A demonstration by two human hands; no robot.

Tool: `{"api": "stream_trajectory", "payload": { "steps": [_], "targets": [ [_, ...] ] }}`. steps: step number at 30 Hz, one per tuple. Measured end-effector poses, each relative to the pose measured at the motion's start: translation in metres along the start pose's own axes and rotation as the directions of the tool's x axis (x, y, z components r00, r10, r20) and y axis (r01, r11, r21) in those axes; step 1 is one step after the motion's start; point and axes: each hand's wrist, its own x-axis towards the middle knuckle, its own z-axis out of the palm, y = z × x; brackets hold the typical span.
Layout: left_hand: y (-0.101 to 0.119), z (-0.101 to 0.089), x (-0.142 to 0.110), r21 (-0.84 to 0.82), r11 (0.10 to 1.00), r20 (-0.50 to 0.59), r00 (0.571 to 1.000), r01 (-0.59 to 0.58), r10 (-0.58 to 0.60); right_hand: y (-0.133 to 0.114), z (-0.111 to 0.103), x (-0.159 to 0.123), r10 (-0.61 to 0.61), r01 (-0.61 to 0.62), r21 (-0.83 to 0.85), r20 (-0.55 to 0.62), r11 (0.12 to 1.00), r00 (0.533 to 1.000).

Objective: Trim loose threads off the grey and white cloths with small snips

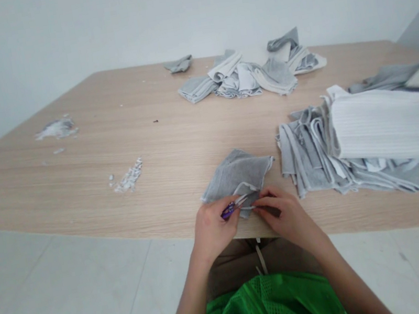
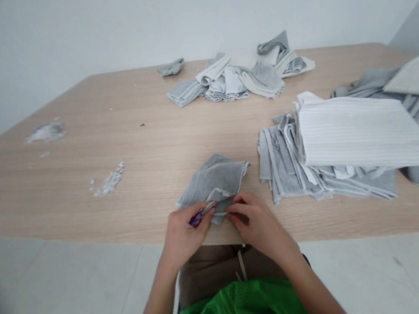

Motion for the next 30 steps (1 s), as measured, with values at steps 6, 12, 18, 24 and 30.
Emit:
{"api": "stream_trajectory", "payload": {
  "steps": [6,12,18,24,30],
  "targets": [
    [-0.0008,-0.0014,-0.0016,-0.05,0.998,0.023,0.998,-0.049,0.05,-0.0012,-0.0021,-0.0019,-0.027,0.03,0.064,-0.056,0.997,0.998],
    [-0.0014,-0.002,-0.0041,-0.122,0.987,0.024,0.994,-0.107,0.11,-0.0005,-0.0007,-0.0029,-0.075,0.087,0.088,-0.133,0.992,0.988],
    [0.0012,-0.0034,-0.0031,-0.134,0.986,0.033,0.993,-0.104,0.11,-0.0013,-0.0008,-0.0028,-0.112,0.125,0.066,-0.17,0.99,0.979],
    [0.0027,-0.0036,-0.0031,-0.142,0.985,0.023,0.994,-0.101,0.105,-0.004,-0.0015,-0.0022,-0.098,0.111,0.06,-0.18,0.992,0.979],
    [0.0044,-0.0046,-0.0028,-0.164,0.984,0.0,0.997,-0.076,0.077,-0.002,-0.0011,-0.0025,-0.078,0.089,0.055,-0.179,0.995,0.981]
  ]
}}
